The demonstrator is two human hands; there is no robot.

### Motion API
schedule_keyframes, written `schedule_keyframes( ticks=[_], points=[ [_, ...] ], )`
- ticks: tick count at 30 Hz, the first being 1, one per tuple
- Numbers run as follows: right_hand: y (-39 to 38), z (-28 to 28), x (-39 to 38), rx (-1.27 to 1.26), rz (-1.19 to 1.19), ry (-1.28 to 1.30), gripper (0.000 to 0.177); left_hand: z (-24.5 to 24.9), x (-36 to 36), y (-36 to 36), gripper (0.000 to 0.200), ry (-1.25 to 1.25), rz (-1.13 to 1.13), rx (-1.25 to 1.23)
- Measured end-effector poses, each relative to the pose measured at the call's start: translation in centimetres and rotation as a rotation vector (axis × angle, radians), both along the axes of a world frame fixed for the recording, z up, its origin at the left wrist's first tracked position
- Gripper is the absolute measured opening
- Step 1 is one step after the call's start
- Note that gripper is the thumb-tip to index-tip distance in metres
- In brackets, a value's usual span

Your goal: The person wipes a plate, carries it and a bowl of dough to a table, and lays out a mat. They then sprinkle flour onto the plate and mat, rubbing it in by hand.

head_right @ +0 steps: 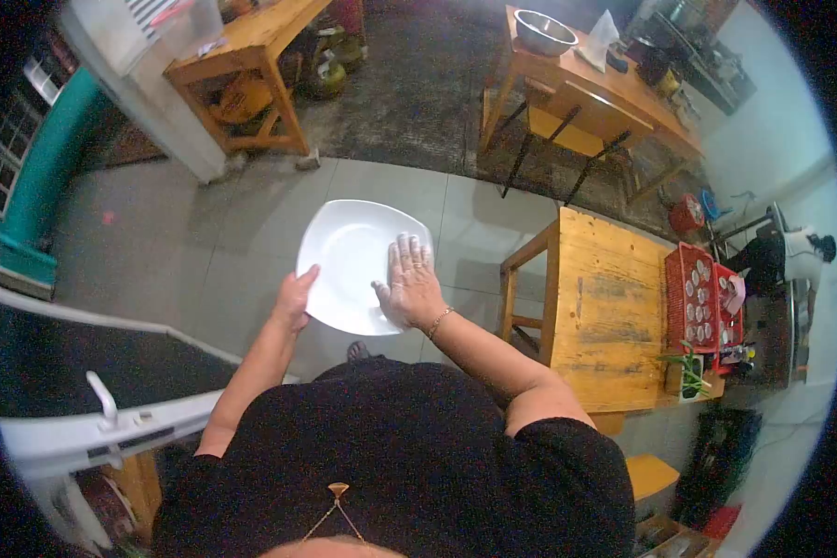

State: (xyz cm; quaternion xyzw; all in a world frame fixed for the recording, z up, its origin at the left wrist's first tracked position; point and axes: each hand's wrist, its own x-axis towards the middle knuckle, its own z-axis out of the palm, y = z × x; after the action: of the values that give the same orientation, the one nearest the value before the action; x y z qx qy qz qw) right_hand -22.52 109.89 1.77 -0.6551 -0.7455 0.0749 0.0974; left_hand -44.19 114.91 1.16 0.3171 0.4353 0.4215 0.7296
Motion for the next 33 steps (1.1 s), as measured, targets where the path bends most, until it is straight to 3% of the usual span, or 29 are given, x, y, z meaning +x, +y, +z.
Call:
schedule_keyframes(
  ticks=[1,5,9,12,15,17,18,20,24,28,30,33],
  points=[
    [1.6,0.4,0.0,-0.002,-0.024,0.011,0.073,0.6,1.0,2.0,0.038,0.045,-0.16,0.021],
    [6.3,2.4,0.3,0.159,-0.152,0.158,0.067,2.1,6.9,7.2,0.041,0.012,-0.369,-0.058],
    [9.7,2.9,2.0,-0.048,0.221,0.246,0.05,0.1,11.4,12.7,0.043,-0.041,-0.324,-0.104],
    [11.8,1.0,4.9,0.0,0.264,0.385,0.044,-3.3,13.7,17.7,0.039,-0.065,-0.13,-0.102],
    [15.2,0.9,11.0,-0.17,0.173,0.455,0.039,-4.7,14.9,22.9,0.034,0.008,-0.024,-0.062],
    [17.6,1.0,15.5,-0.455,-0.113,0.343,0.032,-4.8,14.5,25.2,0.033,0.075,-0.024,-0.064],
    [18.7,1.3,17.7,-0.442,-0.116,0.333,0.032,-4.4,14.8,26.7,0.033,0.122,-0.009,-0.052],
    [20.0,1.3,21.3,-0.079,-0.378,0.531,0.026,-4.2,14.7,28.9,0.033,0.118,0.009,-0.048],
    [25.1,2.5,27.9,0.023,-0.465,0.534,0.022,-6.5,13.4,32.9,0.034,0.117,0.137,-0.135],
    [29.5,2.7,31.2,0.066,-0.526,0.545,0.023,-9.0,12.1,37.0,0.035,0.181,0.189,-0.194],
    [31.4,2.3,32.0,-0.041,-0.539,0.57,0.024,-10.6,11.3,40.2,0.037,0.203,0.224,-0.269],
    [34.1,1.5,34.0,-0.106,-0.511,0.537,0.026,-13.3,9.6,46.3,0.04,0.228,0.094,-0.345]
  ],
)
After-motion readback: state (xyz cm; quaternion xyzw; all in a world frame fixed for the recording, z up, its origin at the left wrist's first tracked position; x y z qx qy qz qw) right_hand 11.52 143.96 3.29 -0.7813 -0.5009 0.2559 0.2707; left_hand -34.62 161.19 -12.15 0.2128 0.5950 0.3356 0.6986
